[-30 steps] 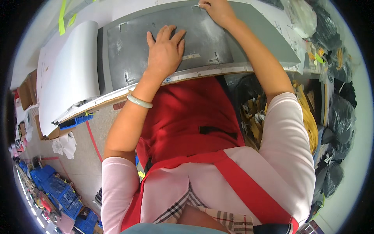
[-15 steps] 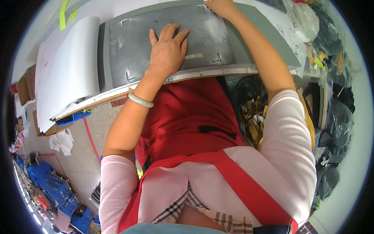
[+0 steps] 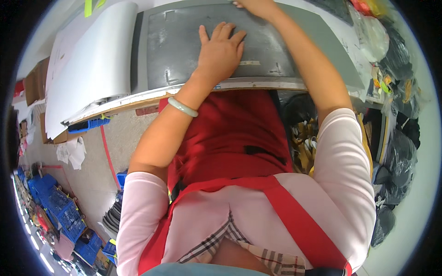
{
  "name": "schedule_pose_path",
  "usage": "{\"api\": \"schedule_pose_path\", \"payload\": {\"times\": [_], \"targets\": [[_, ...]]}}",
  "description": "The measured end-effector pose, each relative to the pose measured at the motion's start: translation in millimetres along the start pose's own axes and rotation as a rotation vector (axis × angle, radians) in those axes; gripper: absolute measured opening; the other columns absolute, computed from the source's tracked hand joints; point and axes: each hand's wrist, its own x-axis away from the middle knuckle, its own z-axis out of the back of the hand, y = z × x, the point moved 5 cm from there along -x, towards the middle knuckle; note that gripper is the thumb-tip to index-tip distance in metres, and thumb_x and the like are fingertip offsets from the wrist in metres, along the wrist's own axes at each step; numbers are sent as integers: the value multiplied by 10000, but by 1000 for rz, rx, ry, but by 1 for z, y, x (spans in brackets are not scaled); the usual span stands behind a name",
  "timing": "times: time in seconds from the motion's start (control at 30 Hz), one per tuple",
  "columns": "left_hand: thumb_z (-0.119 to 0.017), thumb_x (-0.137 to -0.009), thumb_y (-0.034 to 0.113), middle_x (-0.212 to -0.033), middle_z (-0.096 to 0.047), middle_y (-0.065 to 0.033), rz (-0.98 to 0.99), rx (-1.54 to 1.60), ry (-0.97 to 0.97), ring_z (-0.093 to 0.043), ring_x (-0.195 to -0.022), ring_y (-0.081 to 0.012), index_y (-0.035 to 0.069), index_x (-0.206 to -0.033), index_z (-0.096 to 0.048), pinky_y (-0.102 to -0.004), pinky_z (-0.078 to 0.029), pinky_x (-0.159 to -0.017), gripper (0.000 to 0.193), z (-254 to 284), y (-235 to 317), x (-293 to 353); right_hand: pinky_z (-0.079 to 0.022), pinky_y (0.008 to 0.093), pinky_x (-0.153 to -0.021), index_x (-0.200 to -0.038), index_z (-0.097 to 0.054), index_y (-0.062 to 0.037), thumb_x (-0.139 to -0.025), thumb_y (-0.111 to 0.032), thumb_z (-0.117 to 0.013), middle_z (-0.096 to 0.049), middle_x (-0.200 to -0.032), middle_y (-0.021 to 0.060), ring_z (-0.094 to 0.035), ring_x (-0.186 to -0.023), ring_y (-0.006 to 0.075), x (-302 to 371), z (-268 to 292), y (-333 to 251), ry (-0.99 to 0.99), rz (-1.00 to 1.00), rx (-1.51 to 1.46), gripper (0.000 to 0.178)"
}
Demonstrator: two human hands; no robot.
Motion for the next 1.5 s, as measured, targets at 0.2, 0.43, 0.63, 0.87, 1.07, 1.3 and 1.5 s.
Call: {"api": "schedule_pose_path", "payload": {"times": [0.2,0.43,0.63,0.87,1.07,1.3,1.5], "targets": [[-557,-1011,297,-1384,-570,-149,-18,25,60,-471,-1368,-331,80,-1339,-627,-766,-249,-1111,399,3,-1,3,-528,408,-723,-894,-721,9,-881,-108,-697,-711,-805,180,-672,-751,296,-27,-122,-71,-147,340,302,121],[-563,-1006,307,-1410,-557,-183,0,76,-17,-466,-1372,-348,29,-1398,-574,-793,-226,-1112,480,1,0,0,-513,498,-765,-872,-693,13,-889,-100,-645,-685,-841,244,-664,-833,445,-47,-156,-78,-140,622,605,124],[-549,-1012,304,-1442,-531,-174,1,60,17,-411,-1421,-340,43,-1392,-583,-793,-208,-1122,463,0,-1,1,-542,471,-684,-877,-681,32,-875,-82,-643,-692,-797,237,-679,-751,414,-67,-161,-72,-149,586,829,120],[-521,-1022,306,-1478,-503,-170,-2,83,-86,-394,-1434,-344,25,-1413,-556,-801,-193,-1120,482,3,3,-3,-570,336,-539,-876,-688,10,-867,-56,-651,-689,-700,115,-666,-575,189,-79,-149,-36,-201,-23,52,77],[-517,-1025,321,-1499,-490,-177,-5,104,-8,-427,-1405,-356,29,-1413,-555,-796,-183,-1126,488,1,-1,0,-576,328,-540,-836,-678,33,-861,-75,-668,-692,-697,130,-677,-588,186,-66,-161,-54,-278,-69,172,111],[-545,-988,325,-1444,-529,-156,9,97,-52,-462,-1367,-348,93,-1360,-597,-734,-293,-1086,442,-6,0,0,-597,354,-667,-836,-701,-3,-862,-118,-667,-707,-718,113,-650,-553,158,45,-149,-94,-421,-105,-17,123],[-582,-928,262,-1211,-640,-143,-8,94,218,-555,-1225,-355,95,-1171,-667,-544,-411,-1055,307,5,-1,8,-475,467,-1006,-1022,-757,-132,-785,-456,-680,-724,-1145,186,-689,-969,284,111,-148,-101,-265,88,536,410]]}}
